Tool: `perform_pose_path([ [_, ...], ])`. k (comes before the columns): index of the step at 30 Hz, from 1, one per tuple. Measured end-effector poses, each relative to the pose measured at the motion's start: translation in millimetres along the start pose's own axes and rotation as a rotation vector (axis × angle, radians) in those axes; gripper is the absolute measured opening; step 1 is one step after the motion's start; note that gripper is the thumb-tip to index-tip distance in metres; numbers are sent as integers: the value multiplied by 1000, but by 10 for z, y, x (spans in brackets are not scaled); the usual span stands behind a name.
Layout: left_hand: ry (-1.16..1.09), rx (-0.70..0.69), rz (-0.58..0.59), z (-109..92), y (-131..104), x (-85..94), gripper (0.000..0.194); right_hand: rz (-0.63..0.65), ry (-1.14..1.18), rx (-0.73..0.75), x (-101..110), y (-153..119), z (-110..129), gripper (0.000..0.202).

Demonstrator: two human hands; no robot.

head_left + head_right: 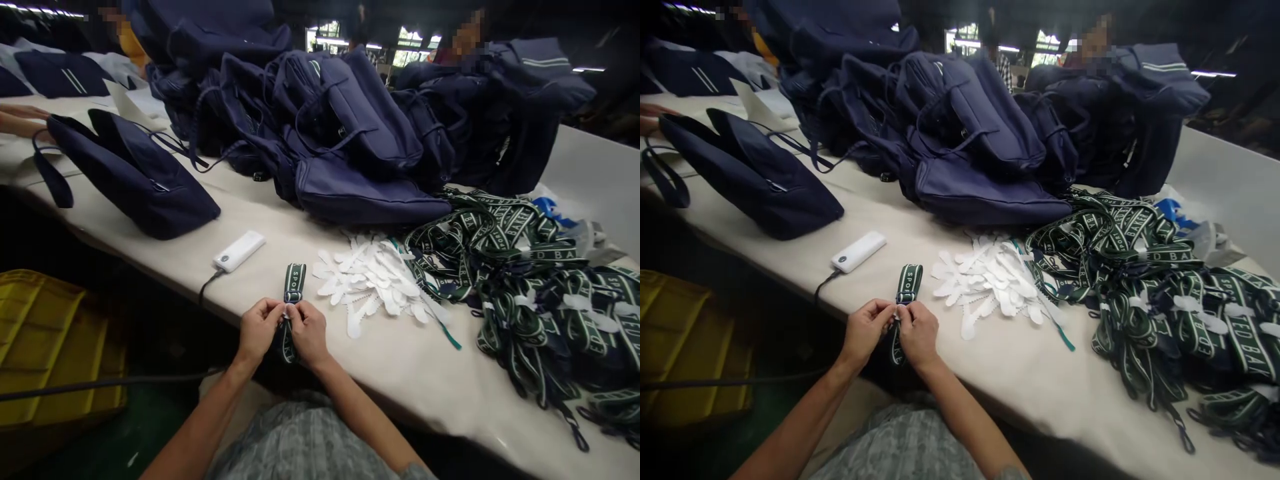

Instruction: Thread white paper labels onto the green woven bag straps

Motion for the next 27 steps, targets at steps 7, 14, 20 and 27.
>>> perform_pose_path([
  [7, -322, 97, 85, -92, -40, -53, 39, 2, 233, 29, 123, -31, -5, 35],
  [14, -428, 113, 170, -228, -63, -76, 40, 52, 627, -132, 10, -18, -89, 38],
  [20, -401, 31, 120, -473, -61, 45, 36, 116, 873, -245, -27, 43, -67, 43],
  [27, -267, -131, -27, -633, -96, 146, 29, 209, 776, -6, 78, 62, 339, 30],
])
Point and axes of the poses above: each hand's wrist, its own y-axis towards the middle knuckle, its own x-axis out of the back of the hand, z = x × y, the point moved 7 cm from there along y, towards the middle knuckle, and after that the axes turned 8 degrees about z, right-handed, at the moved point
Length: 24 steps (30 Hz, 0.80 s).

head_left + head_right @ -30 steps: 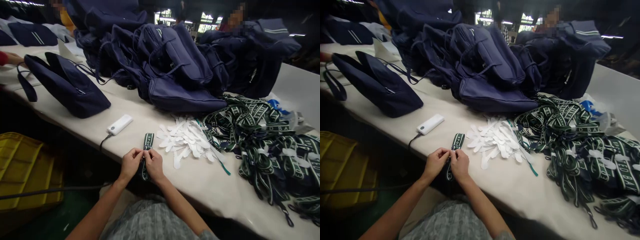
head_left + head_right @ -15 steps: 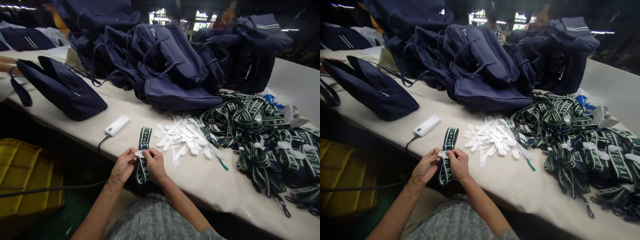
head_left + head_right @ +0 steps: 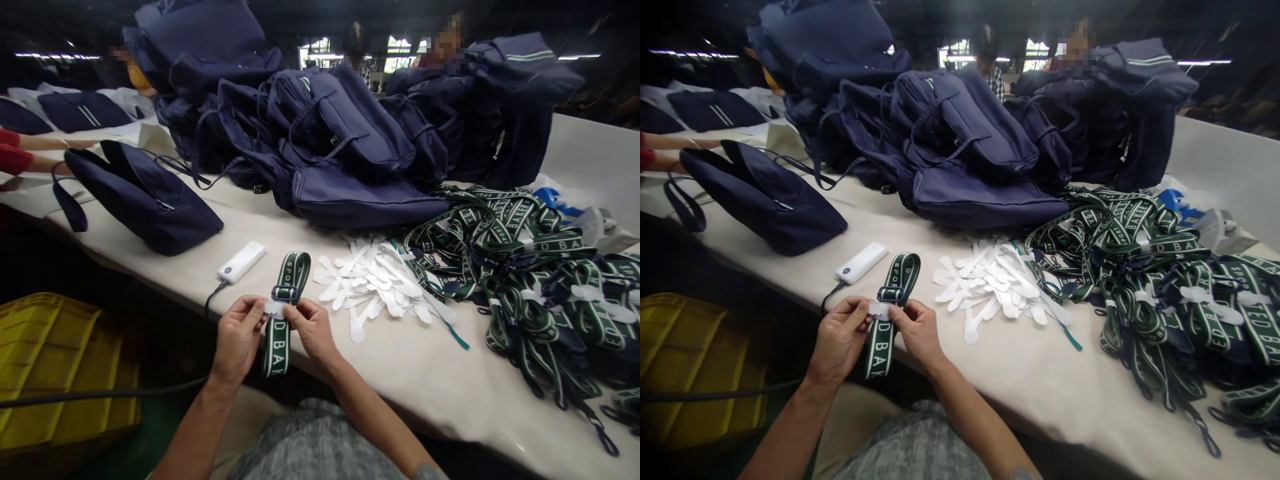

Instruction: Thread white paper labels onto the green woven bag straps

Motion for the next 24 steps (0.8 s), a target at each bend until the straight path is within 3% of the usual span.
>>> perform_pose_path([
  [3, 167, -158, -83, -155, -143, -5, 16, -135, -387, 167, 16, -59, 282, 20],
  [5, 419, -363, -82, -349, -268, -100, 5, -167, -575, 256, -37, -92, 425, 17],
  [8, 771, -706, -3, -571, -445, -338, 7, -159, -638, 321, -103, -105, 500, 20],
  [10, 788, -749, 33, -587, -444, -376, 9, -157, -537, 286, -86, -85, 452, 20],
  [12, 633, -682, -1, -557, -371, -286, 5, -141, -321, 198, -53, -49, 340, 17],
  [14, 416, -563, -25, -476, -281, -176, 19, -95, -72, 118, -62, -16, 220, 19],
  [17, 341, -263, 198, -236, -183, -252, 49, -32, 139, 80, -116, 4, 134, 25],
  [19, 413, -82, 331, -84, -204, -322, 53, -43, 93, 100, -108, 3, 147, 23],
  [20, 445, -38, 343, -47, -223, -323, 50, -55, 24, 116, -93, 3, 174, 22],
  [24, 553, -30, 176, -49, -238, -192, 40, -53, -153, 170, -59, 65, 358, 24],
])
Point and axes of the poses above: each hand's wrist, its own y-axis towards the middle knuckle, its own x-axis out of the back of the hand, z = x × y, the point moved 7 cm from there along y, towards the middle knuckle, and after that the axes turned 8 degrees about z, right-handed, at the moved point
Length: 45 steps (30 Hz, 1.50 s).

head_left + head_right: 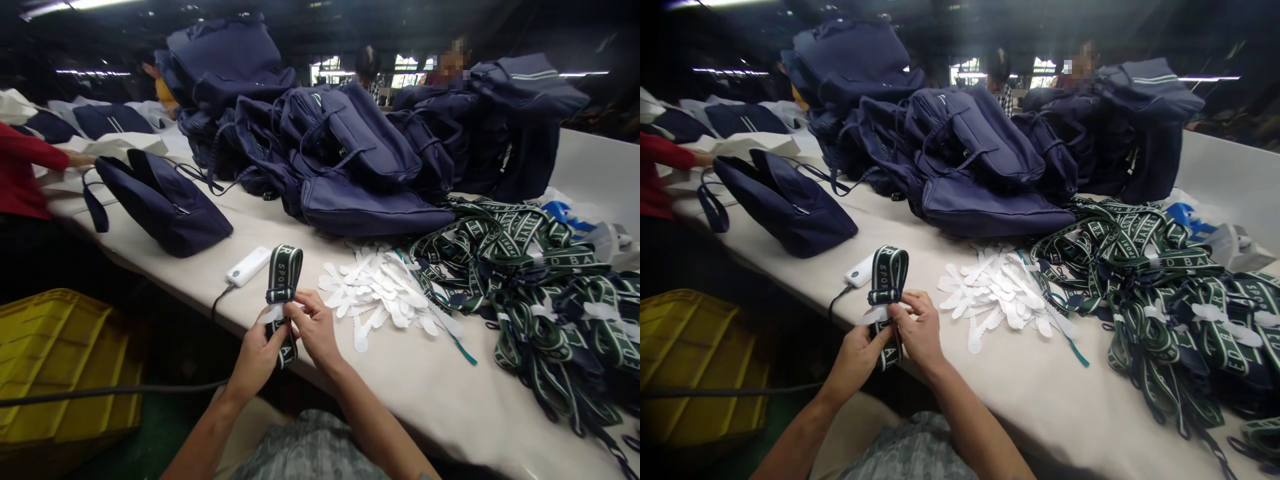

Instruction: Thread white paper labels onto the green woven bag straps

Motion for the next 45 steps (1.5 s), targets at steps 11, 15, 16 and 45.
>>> perform_pose_path([
  [11, 255, -292, -316, -183, -64, 88, 41, 28, 434, -103, -283, 367, 167, 40],
  [15, 100, -65, -147, -91, -43, 52, 18, 95, 488, -112, -323, 400, 183, 40],
  [16, 60, -30, -94, -98, -40, 34, 20, 98, 495, -111, -319, 413, 200, 40],
  [45, 60, -171, -452, -269, -62, 340, 17, 310, 346, -227, -340, 183, 98, 39],
])
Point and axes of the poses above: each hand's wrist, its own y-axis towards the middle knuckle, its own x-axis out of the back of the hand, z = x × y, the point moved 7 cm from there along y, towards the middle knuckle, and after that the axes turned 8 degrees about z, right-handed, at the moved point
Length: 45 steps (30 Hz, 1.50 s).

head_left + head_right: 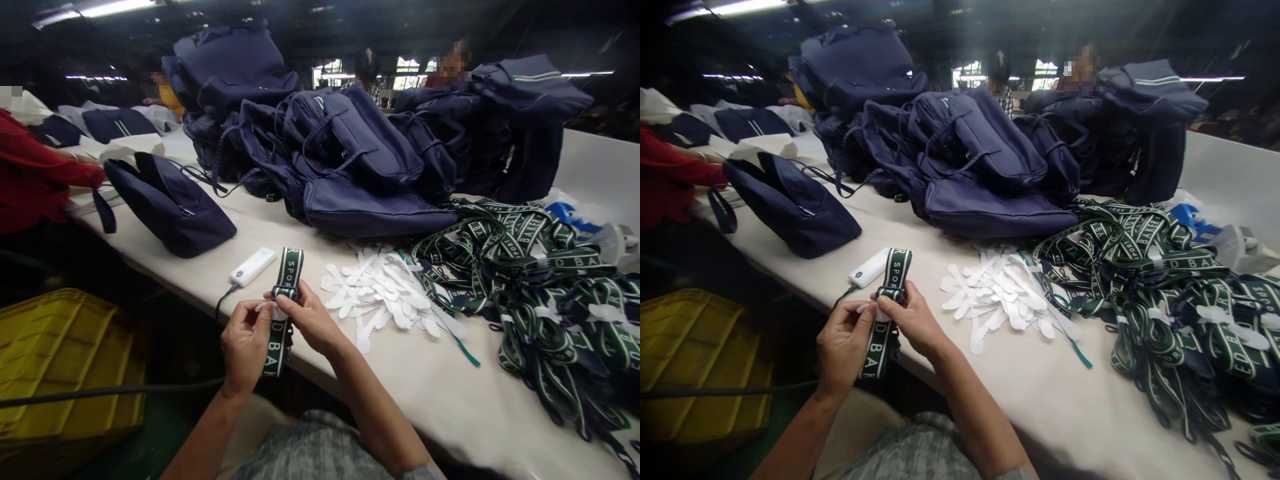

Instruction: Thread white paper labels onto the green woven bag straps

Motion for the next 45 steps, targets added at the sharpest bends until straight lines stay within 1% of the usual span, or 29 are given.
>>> perform_pose_path([
  [2, -51, 70, 8, 80, -6, -24, 21, -14, -66, 27, -5, -51, -17, 35],
  [5, -63, 97, 10, 143, -15, -41, 23, -119, -180, 76, 26, -103, -75, 25],
  [8, -62, 94, 4, 153, -45, -32, 23, -201, -235, 105, 47, -125, -169, 20],
  [10, -41, 60, -27, 116, -76, 2, 19, -240, -252, 124, 54, -126, -218, 19],
  [11, -10, 5, -39, 69, -90, 20, 16, -249, -235, 133, 53, -121, -239, 20],
  [13, 78, -184, -37, -80, -114, 36, 7, -235, -116, 131, 38, -92, -299, 23],
  [14, 127, -302, -11, -162, -127, 25, 4, -218, -22, 122, 27, -72, -335, 26],
  [16, 201, -497, 65, -275, -145, -12, 9, -207, 166, 101, 22, -35, -401, 33],
  [17, 216, -540, 101, -288, -136, -23, 11, -221, 238, 95, 36, -21, -424, 36],
  [18, 218, -543, 125, -276, -113, -21, 11, -241, 292, 94, 58, -12, -436, 39],
  [19, 195, -506, 137, -239, -80, -7, 10, -258, 334, 95, 81, -4, -438, 41],
  [20, 139, -435, 148, -180, -41, 11, 15, -267, 365, 95, 102, 4, -431, 42],
  [21, 62, -337, 178, -103, -7, 14, 24, -269, 388, 95, 121, 13, -414, 43],
  [22, -20, -226, 226, -17, 12, -5, 35, -264, 403, 97, 135, 22, -387, 44],
  [24, -117, -16, 368, 131, -10, -100, 53, -246, 410, 117, 155, 41, -307, 43],
  [26, -92, 116, 472, 217, -69, -179, 60, -244, 392, 141, 170, 54, -229, 42],
  [28, -66, 179, 479, 264, -95, -197, 61, -241, 367, 145, 169, 66, -184, 40],
  [33, -81, 211, 363, 325, -43, -178, 56, -190, 261, 145, 139, 63, -144, 34],
  [36, -177, 263, 399, 318, -49, -232, 52, -162, 149, 182, 134, 32, -90, 32],
  [39, -272, 315, 448, 265, -64, -282, 51, -168, 18, 209, 127, -2, -33, 30],
  [41, -194, 282, 444, 204, -27, -273, 48, -165, -28, 225, 105, -17, -13, 30],
  [43, -18, 204, 409, 134, 39, -241, 43, -168, -48, 241, 83, -35, -11, 30],
  [45, 156, 102, 351, 56, 91, -219, 41, -198, -70, 250, 79, -76, -21, 32],
])
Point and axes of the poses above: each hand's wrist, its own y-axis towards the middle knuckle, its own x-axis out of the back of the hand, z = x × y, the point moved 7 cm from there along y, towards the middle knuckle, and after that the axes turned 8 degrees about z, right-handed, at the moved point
